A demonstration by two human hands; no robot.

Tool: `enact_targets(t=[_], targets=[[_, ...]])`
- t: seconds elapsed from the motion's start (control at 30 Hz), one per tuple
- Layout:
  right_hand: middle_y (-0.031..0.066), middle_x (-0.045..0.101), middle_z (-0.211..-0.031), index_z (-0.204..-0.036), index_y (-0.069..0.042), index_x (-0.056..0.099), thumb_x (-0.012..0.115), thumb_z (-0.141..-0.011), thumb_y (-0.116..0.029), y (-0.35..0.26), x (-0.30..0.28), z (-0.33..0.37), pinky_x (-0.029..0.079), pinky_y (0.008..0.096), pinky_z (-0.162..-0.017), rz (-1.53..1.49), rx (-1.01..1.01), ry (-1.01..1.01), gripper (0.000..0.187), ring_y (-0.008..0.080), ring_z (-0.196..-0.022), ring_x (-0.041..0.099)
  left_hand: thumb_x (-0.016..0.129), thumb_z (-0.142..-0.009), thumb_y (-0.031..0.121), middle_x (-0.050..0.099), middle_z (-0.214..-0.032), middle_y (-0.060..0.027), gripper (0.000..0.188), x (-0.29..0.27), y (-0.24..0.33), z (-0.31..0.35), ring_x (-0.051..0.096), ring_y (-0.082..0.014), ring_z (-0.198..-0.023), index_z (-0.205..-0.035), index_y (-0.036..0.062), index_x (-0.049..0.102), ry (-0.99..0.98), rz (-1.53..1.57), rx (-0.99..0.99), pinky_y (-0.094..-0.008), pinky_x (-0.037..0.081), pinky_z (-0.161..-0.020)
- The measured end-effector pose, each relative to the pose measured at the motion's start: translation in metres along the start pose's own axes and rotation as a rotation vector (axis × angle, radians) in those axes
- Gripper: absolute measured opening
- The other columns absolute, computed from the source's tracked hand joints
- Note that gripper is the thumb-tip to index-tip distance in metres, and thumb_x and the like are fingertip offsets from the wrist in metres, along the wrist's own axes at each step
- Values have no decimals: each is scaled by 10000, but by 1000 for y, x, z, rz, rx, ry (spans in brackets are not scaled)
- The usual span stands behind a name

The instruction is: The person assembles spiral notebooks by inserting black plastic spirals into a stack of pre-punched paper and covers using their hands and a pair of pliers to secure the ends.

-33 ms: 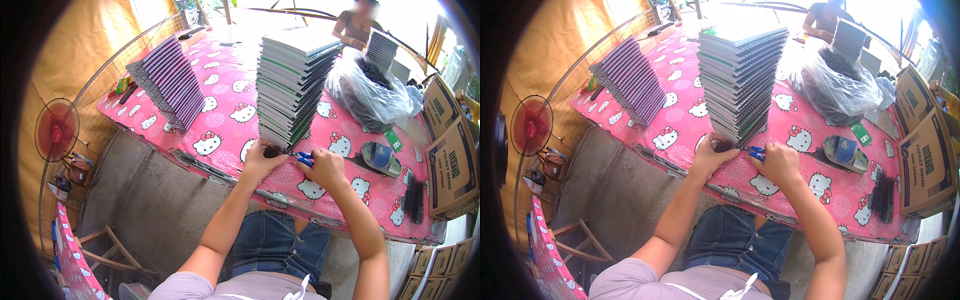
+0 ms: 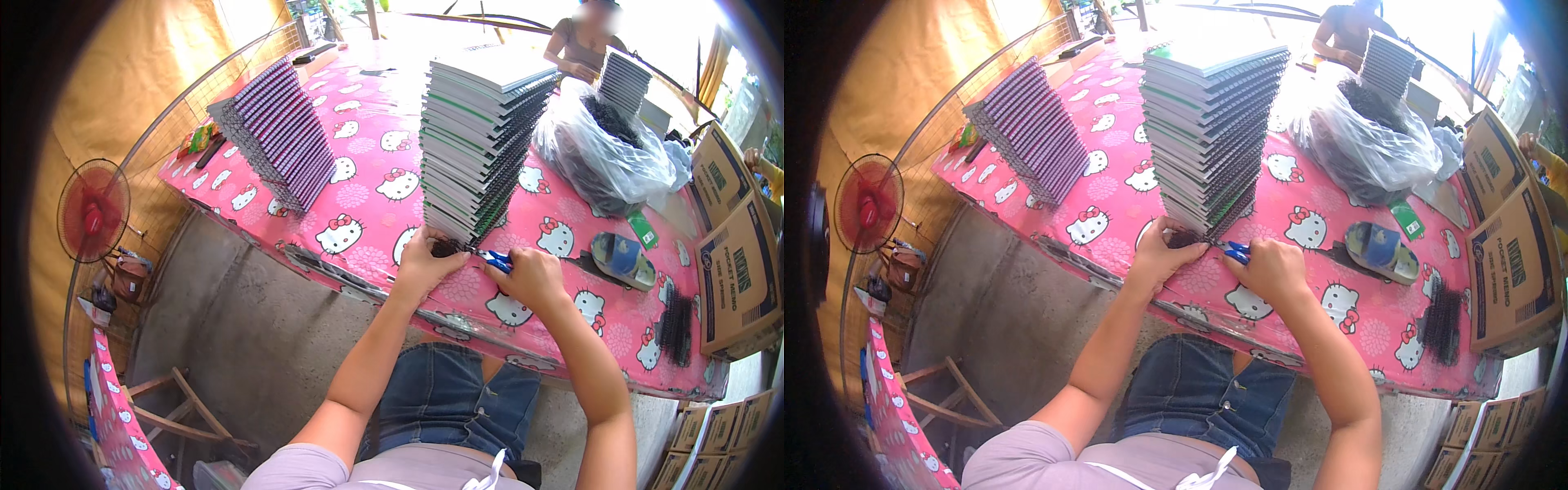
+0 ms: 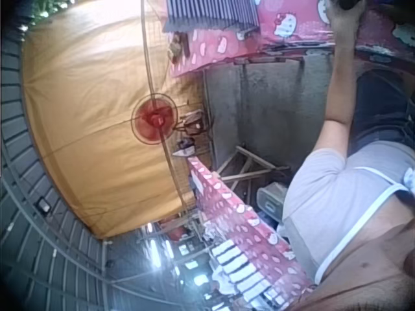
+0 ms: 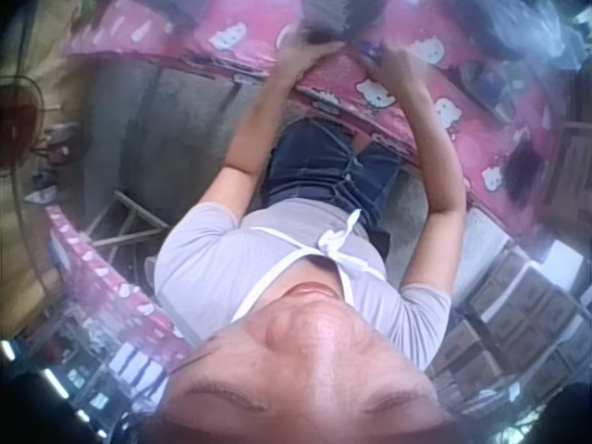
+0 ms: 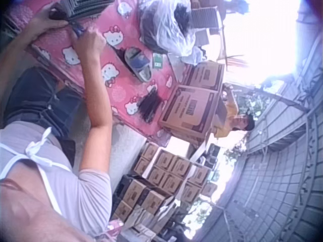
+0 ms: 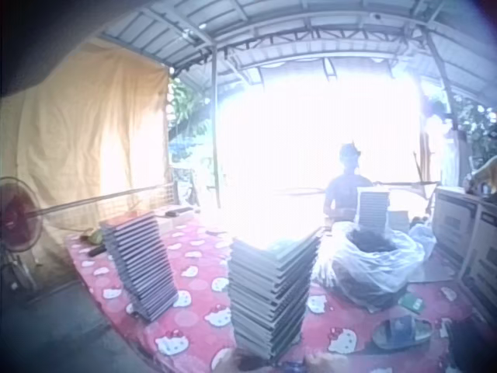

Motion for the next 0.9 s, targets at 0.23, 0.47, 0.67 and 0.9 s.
enact_targets(t=[0.23,0.47,0.67,0.9], targets=[[153,658,-730,-755,5,647,623,-762,-510,21,9,10,516,407,-640,110,-153,307,516,307,-693,665,817,-695,120,645,-812,-89,489,-5,19,6,609,-121,-636,-1044,2,497,-31,-130,-67,-232,481,-531],[132,650,-729,-765,-20,658,661,-723,-571,2,2,-2,507,392,-628,35,5,-87,552,295,-678,657,823,-677,162,663,-815,-67,398,-5,0,-4,633,-126,-747,-956,1,589,37,-478,198,-273,509,-678],[128,661,-780,-814,-15,660,656,-735,-571,12,-5,3,516,373,-640,189,-109,50,562,280,-712,669,825,-668,199,677,-812,-74,382,-17,9,2,643,-147,-745,-928,1,626,-18,-439,114,-287,509,-685],[126,634,-806,-816,-19,652,658,-736,-579,0,-7,0,481,384,-702,114,-21,-113,566,281,-759,632,772,-692,243,666,-833,-143,345,9,15,20,652,-253,-742,-912,9,647,94,-704,239,-345,506,-682]])
Point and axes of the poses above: each hand's wrist, its own z-axis away from the middle knuckle, its own x-axis out of the palm, y = z × x, the point moved 1 cm from there along -z, towards the middle knuckle
